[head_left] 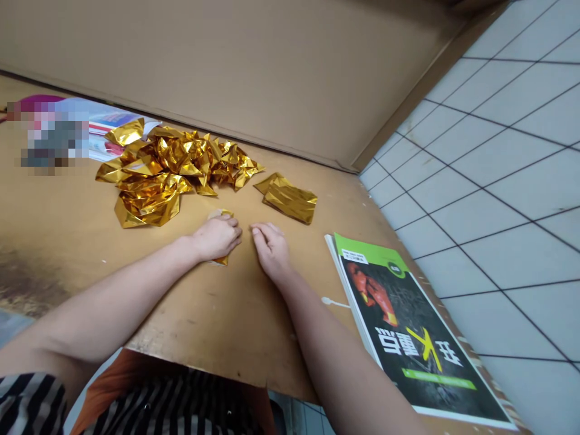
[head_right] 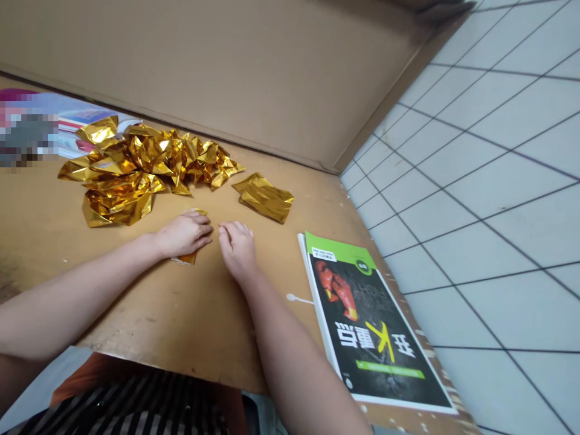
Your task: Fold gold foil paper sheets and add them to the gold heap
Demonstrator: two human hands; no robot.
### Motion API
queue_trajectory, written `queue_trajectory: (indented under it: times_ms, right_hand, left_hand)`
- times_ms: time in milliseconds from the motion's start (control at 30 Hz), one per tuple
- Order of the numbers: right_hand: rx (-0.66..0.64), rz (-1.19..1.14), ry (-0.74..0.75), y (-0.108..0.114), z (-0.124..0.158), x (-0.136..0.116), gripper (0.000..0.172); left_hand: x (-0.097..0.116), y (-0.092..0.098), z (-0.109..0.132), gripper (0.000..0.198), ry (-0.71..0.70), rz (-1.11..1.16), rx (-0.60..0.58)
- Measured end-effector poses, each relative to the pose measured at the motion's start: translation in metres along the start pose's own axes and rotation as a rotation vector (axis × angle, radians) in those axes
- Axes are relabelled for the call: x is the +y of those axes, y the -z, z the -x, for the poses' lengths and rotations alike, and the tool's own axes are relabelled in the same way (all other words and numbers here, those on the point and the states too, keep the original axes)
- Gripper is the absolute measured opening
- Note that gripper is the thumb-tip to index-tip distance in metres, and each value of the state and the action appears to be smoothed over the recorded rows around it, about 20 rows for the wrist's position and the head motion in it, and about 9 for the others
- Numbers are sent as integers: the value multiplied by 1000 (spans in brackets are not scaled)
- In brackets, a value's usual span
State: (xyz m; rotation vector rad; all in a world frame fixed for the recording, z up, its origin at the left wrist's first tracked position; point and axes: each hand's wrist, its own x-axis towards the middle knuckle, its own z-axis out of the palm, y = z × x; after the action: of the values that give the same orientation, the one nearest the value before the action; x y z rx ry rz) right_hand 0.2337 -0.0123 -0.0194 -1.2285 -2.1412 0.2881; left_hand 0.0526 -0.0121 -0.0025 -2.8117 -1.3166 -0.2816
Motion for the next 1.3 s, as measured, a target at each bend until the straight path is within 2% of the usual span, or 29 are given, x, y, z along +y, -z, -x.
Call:
queue_trajectory:
  times_ms: [133, 300, 367, 433, 600, 667, 733, 800, 867, 1000, 1167, 1300]
  right_hand:
    - [-27, -18, -43, -2, -2, 6, 32]
    - [-59, 32, -42, -2, -1, 1, 33]
    - [-64, 48, -48, -1, -1, 0, 36]
    - [-55, 54, -61, 1, -2, 0, 38]
    - [-25, 25, -36, 9, -3, 3, 46]
    - [-85, 13, -3, 12, -3, 4, 49]
    - [-201, 27, 31, 14, -4, 3, 49]
    - [-307, 91, 42, 15, -3, 1, 48]
    - [-349, 196, 17, 14, -3, -2, 48]
    - [-321, 395, -32, 10, 0, -9, 47]
    - [-279, 501, -33, 7, 3, -12, 45]
    - [-248, 490, -11, 8, 3, -10, 43]
  left_hand:
    - [7, 1, 1, 25, 14, 13, 3]
    - [2, -1, 2, 30, 205, -13, 39]
    - [1, -3, 1, 33, 225, 7, 18]
    - [4, -6, 1, 32, 135, 54, 1]
    - [15, -8, 0, 34, -239, 193, 5]
    - [15, -6, 0, 38, -307, 213, 1]
    - [11, -3, 1, 39, -319, 197, 4]
    - [4, 1, 2, 38, -276, 142, 11]
    - [-3, 5, 3, 31, -203, 59, 9]
    - [-4, 9, 5, 26, -81, -61, -14]
    - [5, -2, 3, 36, 26, -24, -11]
    - [2, -13, 3, 50, 82, 43, -47]
